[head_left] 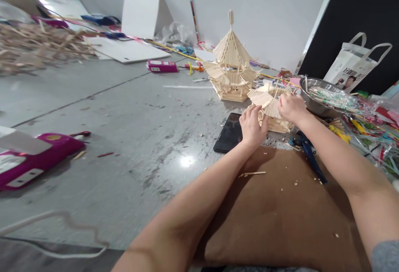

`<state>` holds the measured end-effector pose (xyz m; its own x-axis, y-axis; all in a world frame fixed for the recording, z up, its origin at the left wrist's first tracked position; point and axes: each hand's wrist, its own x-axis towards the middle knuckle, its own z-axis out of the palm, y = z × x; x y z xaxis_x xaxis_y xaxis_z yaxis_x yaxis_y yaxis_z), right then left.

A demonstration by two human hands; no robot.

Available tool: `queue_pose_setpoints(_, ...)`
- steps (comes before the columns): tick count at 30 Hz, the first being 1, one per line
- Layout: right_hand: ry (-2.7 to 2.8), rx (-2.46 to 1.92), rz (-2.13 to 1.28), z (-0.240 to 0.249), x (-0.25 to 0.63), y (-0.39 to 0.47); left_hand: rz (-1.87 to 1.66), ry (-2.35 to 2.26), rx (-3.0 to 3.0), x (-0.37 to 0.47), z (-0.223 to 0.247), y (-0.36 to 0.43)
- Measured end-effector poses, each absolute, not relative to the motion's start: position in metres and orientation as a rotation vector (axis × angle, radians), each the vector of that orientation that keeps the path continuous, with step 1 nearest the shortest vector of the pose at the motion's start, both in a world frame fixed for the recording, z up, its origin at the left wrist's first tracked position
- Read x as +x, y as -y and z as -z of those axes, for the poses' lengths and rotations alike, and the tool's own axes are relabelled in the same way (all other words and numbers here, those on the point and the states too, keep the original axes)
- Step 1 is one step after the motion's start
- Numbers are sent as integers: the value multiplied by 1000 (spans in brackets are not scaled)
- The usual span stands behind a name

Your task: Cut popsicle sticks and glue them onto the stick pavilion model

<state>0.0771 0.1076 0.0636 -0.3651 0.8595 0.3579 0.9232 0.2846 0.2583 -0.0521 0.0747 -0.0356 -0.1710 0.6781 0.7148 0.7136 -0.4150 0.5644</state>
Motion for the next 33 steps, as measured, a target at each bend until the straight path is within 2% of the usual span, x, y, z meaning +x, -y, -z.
queue_pose_setpoints(6, 2221, -1632, 599, -73, 96, -106, 1680, 1707, -1987, -54, 37, -78)
queue_pose_setpoints(11, 2428, -1523, 530, -70, 101, -96, 1666, 1783, -1978, -53, 34, -76)
queue_pose_setpoints(21, 2586, -1570, 565, -72, 85, -96, 1493, 2149, -2040, -50, 26, -78)
queue_pose_setpoints(33, 2627, -1610, 614, -71, 84, -100, 1712, 2052, -2173, -49, 34, -82)
